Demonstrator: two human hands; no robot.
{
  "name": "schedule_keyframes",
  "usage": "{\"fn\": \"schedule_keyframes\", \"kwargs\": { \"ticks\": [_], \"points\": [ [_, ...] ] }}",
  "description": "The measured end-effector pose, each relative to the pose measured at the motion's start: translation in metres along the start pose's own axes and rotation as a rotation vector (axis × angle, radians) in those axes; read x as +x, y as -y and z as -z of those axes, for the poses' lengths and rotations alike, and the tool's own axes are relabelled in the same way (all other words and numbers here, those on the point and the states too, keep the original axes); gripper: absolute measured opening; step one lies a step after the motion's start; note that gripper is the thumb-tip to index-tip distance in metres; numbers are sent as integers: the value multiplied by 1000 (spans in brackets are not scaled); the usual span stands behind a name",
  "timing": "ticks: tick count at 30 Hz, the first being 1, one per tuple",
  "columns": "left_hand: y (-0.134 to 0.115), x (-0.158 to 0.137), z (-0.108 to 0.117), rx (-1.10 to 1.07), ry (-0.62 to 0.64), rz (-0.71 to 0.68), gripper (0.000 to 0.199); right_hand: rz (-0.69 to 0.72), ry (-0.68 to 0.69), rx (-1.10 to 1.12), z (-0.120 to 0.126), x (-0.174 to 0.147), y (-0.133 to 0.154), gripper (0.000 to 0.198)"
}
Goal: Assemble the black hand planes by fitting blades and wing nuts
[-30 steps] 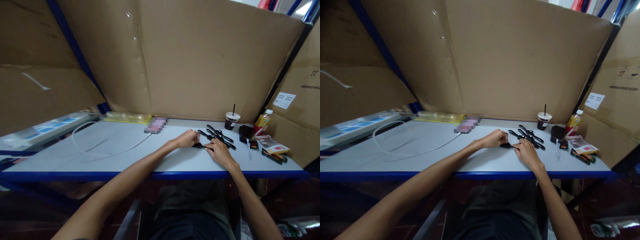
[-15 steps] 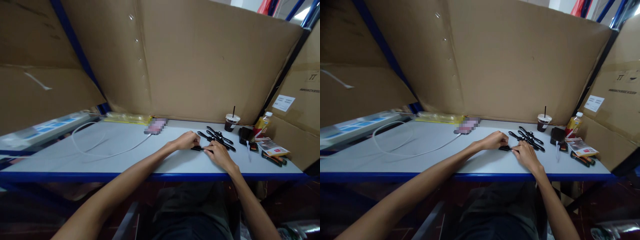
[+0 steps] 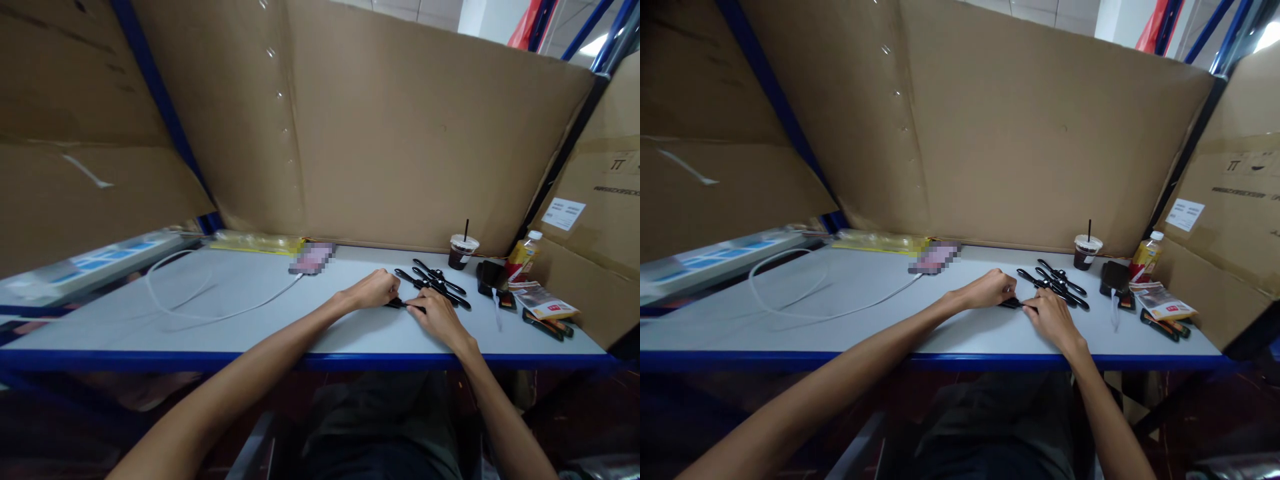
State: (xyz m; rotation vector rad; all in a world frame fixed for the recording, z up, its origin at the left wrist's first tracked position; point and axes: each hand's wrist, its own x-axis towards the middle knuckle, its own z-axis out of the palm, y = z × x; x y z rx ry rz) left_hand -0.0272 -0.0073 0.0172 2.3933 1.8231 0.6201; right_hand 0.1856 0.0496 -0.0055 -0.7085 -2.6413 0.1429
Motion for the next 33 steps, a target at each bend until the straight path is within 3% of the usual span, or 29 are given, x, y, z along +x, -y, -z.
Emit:
{"fn": "schedule_keyframes", "kwargs": {
  "ticks": [5, 16, 21, 26, 29, 33],
  "points": [
    [-5, 3, -6, 7, -26, 144, 8, 5, 3, 25, 0, 1, -1, 23],
    [6, -1, 3, -24, 41, -108, 18, -11, 18, -3, -1, 1, -2, 23],
    [10, 0, 5, -51, 20, -58, 32, -11, 15, 2, -1, 1, -2, 23],
    [14, 2, 5, -131, 16, -185, 33, -8, 18, 1, 0, 1, -2, 22],
    [15, 3, 5, -197, 30, -167, 38, 1, 8, 6, -1, 2, -4, 23],
    [14, 1, 9, -147, -43, -123, 36, 4, 1, 4, -3, 2, -5, 23]
  ]
}}
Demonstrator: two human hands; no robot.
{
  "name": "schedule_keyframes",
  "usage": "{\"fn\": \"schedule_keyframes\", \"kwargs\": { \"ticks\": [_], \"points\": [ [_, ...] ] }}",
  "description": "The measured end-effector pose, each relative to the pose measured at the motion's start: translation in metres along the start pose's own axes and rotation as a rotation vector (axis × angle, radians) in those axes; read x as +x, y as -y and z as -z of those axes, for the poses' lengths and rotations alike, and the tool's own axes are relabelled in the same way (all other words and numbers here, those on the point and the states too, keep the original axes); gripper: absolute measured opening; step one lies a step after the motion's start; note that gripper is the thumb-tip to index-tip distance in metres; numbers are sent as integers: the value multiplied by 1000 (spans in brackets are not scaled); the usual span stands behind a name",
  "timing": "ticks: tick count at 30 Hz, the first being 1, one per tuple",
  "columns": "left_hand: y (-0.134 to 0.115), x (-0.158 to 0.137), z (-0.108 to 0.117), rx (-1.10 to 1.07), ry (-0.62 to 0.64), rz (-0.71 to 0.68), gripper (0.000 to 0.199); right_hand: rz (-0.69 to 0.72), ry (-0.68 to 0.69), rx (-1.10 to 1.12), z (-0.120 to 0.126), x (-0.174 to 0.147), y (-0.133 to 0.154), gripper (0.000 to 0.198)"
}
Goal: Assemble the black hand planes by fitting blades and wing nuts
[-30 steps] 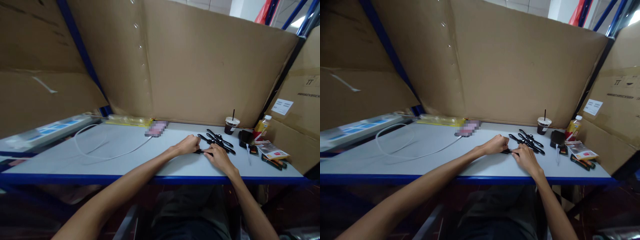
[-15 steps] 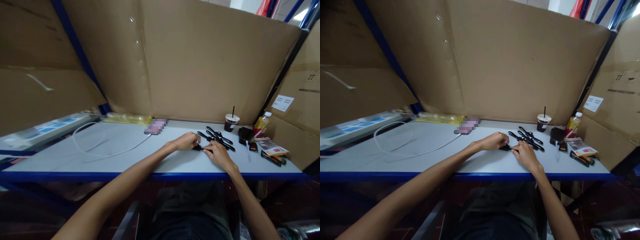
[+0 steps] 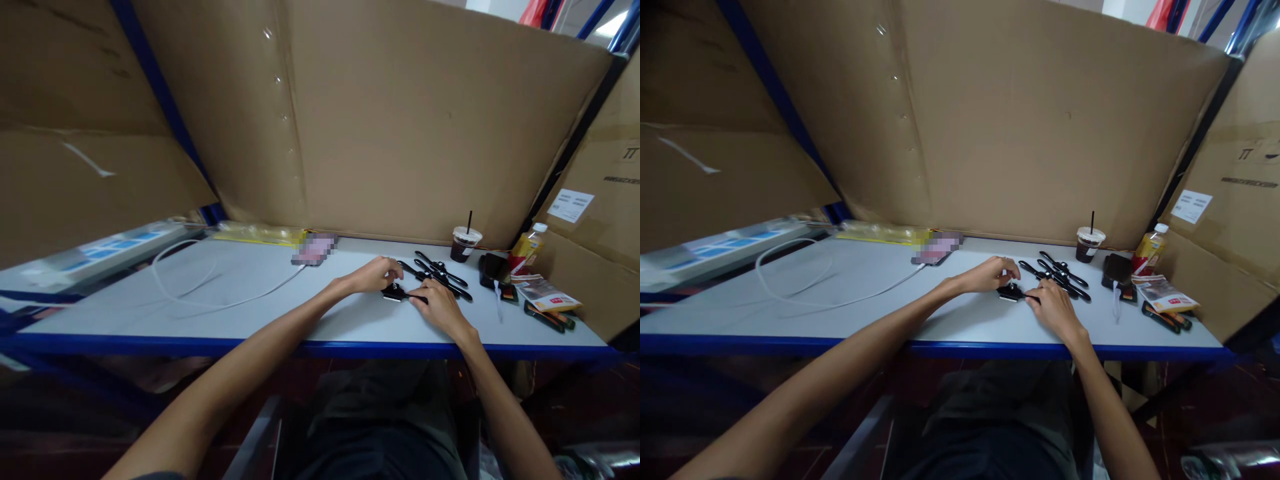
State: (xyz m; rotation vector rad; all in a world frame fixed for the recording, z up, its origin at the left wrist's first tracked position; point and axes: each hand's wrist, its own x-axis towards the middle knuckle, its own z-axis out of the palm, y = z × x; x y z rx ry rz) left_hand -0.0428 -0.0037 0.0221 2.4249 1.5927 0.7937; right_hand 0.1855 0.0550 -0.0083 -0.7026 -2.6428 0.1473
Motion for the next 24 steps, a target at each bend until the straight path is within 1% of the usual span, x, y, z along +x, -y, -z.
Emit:
{"fn": "schedule_keyframes", "kwargs": {
  "ticks": [3, 4, 5, 7, 9, 12, 13, 16, 20, 22, 24],
  "points": [
    [-2, -3, 4, 105, -4, 93, 17, -11, 6, 2, 0, 0, 0, 23],
    [-4, -4, 4, 147, 2, 136, 19, -15, 9, 4, 0, 0, 1, 23],
    [-5, -5, 5, 186, 8, 175, 25, -19, 10, 6, 0, 0, 1, 23],
    [-7, -6, 4, 231, 33, 215, 31, -23, 9, 4, 0, 0, 1, 23],
    [-10, -5, 3, 228, 74, 193, 25, -24, 9, -2, 0, 0, 2, 23],
    [-9, -3, 1, 184, 99, 94, 5, -22, 9, -5, 0, 0, 2, 23],
    [-8, -3, 1, 164, 100, 54, 9, -22, 8, -5, -1, 0, 1, 23],
    [-1, -1, -1, 114, 95, -34, 29, -21, 11, -8, -2, 0, 0, 23],
    [4, 0, -2, 72, 92, -78, 38, -16, 12, -15, -2, 0, -1, 23],
    [3, -1, -1, 78, 50, -46, 35, -15, 10, -13, -2, 0, -1, 23],
    [0, -2, 3, 118, -9, 46, 26, -16, 9, -8, -2, -1, 0, 23]
  ]
}}
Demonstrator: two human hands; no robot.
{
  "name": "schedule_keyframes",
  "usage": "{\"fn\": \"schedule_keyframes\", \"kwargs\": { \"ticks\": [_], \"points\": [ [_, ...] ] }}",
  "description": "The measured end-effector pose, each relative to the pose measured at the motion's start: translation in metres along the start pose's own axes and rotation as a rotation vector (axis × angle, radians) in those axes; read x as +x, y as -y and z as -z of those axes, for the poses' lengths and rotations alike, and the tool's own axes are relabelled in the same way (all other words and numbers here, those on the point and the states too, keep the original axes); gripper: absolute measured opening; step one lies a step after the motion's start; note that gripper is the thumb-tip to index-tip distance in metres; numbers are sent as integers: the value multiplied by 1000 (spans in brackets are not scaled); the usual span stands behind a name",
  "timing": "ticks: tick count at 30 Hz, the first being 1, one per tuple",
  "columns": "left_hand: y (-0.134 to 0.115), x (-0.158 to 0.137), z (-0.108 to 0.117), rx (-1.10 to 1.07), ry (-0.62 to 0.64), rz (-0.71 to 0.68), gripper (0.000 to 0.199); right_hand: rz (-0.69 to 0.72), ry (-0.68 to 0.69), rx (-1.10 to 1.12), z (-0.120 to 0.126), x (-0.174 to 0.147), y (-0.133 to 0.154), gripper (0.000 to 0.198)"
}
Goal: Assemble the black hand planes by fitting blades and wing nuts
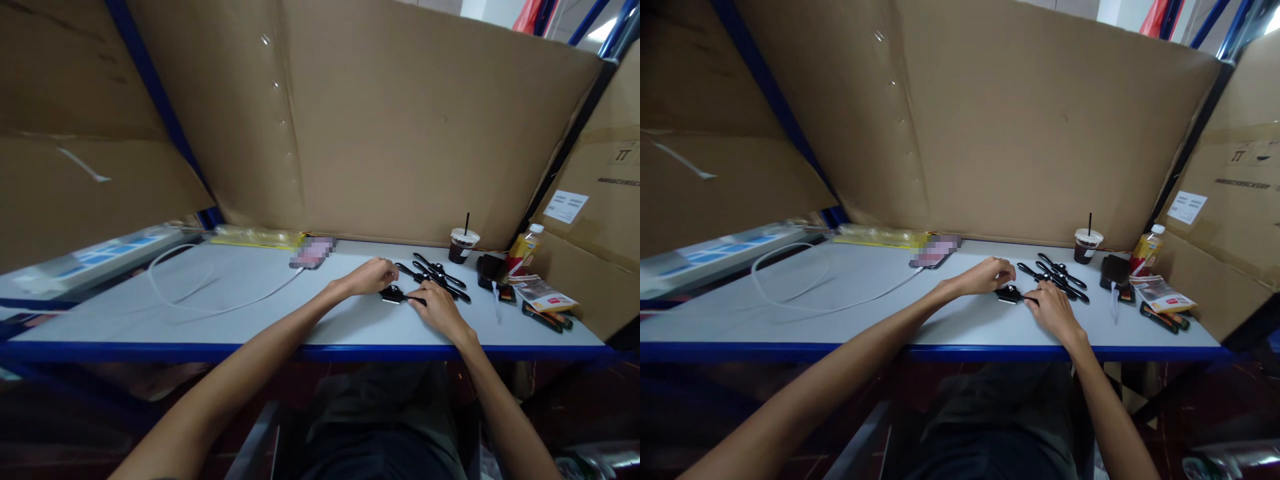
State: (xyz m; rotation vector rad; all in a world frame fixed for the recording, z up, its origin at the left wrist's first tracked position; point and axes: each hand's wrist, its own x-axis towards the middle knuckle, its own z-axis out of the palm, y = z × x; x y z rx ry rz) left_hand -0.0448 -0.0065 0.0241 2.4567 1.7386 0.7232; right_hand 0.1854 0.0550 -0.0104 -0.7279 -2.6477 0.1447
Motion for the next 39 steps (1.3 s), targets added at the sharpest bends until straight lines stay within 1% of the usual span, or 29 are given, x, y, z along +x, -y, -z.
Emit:
{"fn": "schedule_keyframes", "kwargs": {
  "ticks": [2, 5, 6, 8, 12, 15, 18, 19, 21, 24, 25, 26, 28, 30, 35, 37, 39],
  "points": [
    [-3, -2, 6, 40, -3, 68, 20, -4, 2, 2, 0, 0, 0, 23],
    [-9, -5, 13, 95, 56, 70, 13, -13, 7, 2, 0, 0, 1, 24],
    [-11, -5, 13, 120, 65, 73, 14, -14, 7, 2, 0, 0, 1, 24],
    [-15, -5, 11, 176, 65, 87, 19, -12, 8, 3, 1, 0, 1, 24],
    [-16, -1, -4, 217, 73, 84, 24, -2, 0, -1, 1, 1, 1, 23],
    [-14, 2, -13, 162, 77, 160, 26, 1, -1, -7, 2, 1, 2, 23],
    [-8, 3, -10, 124, 54, 233, 30, -1, 2, -6, 2, 0, 2, 23],
    [-6, 2, -6, 124, 39, 225, 29, -4, 1, -3, 2, 0, 2, 23],
    [-1, 0, 2, 108, 26, 156, 23, -5, 2, 3, 2, 0, 2, 23],
    [3, -3, 12, 43, 122, 37, 35, -7, 7, 6, 2, 0, 1, 23],
    [4, -3, 13, 36, 152, 27, 33, -6, 8, 7, 2, 0, 1, 23],
    [4, -3, 13, 38, 169, 27, 28, -5, 7, 9, 2, 1, 2, 23],
    [3, -3, 9, 61, 157, 33, 16, -6, 2, 9, 3, 1, 3, 22],
    [1, -1, 1, 80, 127, 30, 13, -9, 0, 2, 4, 1, 4, 22],
    [0, 2, -16, 60, 63, 45, 31, -8, 19, -11, 5, 0, 4, 23],
    [0, 3, -15, 39, 44, 68, 37, -8, 12, -4, 4, 0, 4, 23],
    [2, 2, -9, 22, 14, 77, 35, -6, 4, 3, 4, 0, 3, 22]
  ]
}}
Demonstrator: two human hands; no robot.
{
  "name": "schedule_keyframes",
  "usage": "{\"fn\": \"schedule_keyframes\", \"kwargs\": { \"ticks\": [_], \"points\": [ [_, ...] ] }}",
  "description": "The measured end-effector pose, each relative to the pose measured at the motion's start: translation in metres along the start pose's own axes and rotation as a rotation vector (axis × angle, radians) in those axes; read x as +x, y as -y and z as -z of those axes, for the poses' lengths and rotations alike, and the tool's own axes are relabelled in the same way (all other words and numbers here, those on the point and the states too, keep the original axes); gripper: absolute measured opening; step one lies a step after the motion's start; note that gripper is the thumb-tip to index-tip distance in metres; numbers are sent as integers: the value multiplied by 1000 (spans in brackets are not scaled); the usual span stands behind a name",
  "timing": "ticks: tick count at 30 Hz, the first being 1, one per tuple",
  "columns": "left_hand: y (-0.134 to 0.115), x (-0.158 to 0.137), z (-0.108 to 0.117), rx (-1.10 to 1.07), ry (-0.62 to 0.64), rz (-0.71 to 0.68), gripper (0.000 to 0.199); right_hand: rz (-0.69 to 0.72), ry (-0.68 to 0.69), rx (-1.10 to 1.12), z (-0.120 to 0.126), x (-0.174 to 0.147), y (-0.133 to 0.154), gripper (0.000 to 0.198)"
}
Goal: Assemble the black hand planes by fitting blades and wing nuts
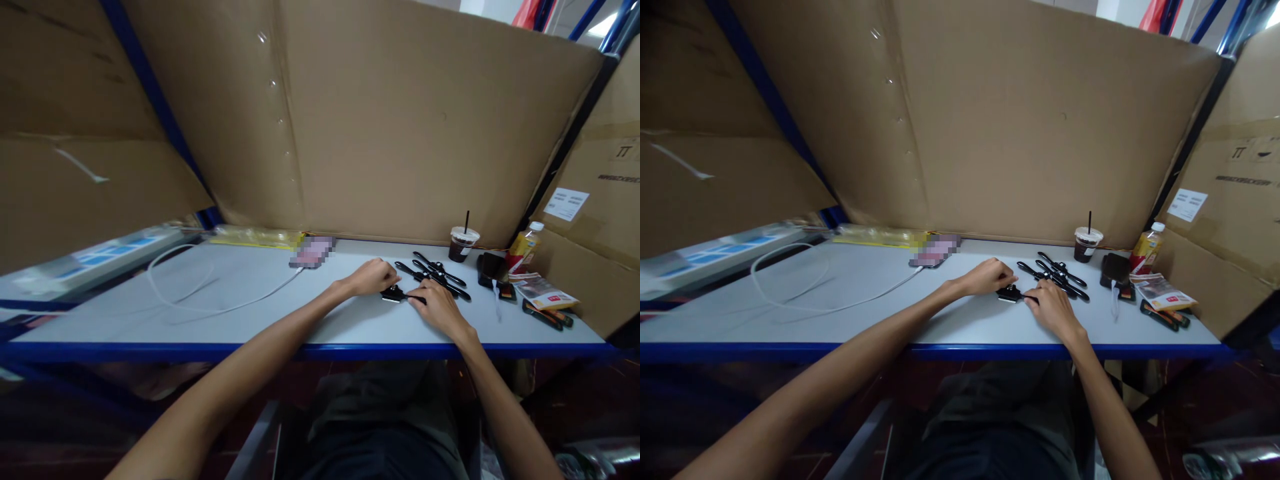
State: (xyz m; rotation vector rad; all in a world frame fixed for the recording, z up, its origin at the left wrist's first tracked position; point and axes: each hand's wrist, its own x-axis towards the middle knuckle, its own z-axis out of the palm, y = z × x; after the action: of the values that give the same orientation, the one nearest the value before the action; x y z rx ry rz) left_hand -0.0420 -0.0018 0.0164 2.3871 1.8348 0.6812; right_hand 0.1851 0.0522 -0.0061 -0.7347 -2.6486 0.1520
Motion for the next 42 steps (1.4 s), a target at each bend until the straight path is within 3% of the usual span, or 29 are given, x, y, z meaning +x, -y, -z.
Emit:
{"fn": "schedule_keyframes", "kwargs": {
  "ticks": [2, 5, 8, 13, 20, 24, 27, 30, 42],
  "points": [
    [2, -2, 9, -21, -7, -9, 21, 0, 0, 1, 0, 0, 0, 22],
    [3, -4, 21, -49, 90, -31, 34, -4, 7, -3, 0, 1, -1, 22],
    [3, -5, 23, -31, 147, -29, 26, -7, 6, -1, 0, 1, -1, 22],
    [2, -3, 12, 25, 118, -45, 13, -7, 4, 3, 0, 0, 0, 22],
    [-3, 0, -4, 77, 68, -18, 28, -6, 2, -3, 1, 0, 1, 23],
    [-3, -1, 3, 71, 35, 35, 35, -3, 1, -12, 0, 0, 0, 23],
    [0, -3, 15, 37, 35, 24, 18, 0, 3, -13, -1, 0, -1, 23],
    [2, -5, 22, 10, 122, -9, 34, 2, -5, -5, -1, 0, -1, 22],
    [4, -1, 6, 36, 108, -83, 12, -1, 10, -10, 0, 0, 0, 23]
  ]
}}
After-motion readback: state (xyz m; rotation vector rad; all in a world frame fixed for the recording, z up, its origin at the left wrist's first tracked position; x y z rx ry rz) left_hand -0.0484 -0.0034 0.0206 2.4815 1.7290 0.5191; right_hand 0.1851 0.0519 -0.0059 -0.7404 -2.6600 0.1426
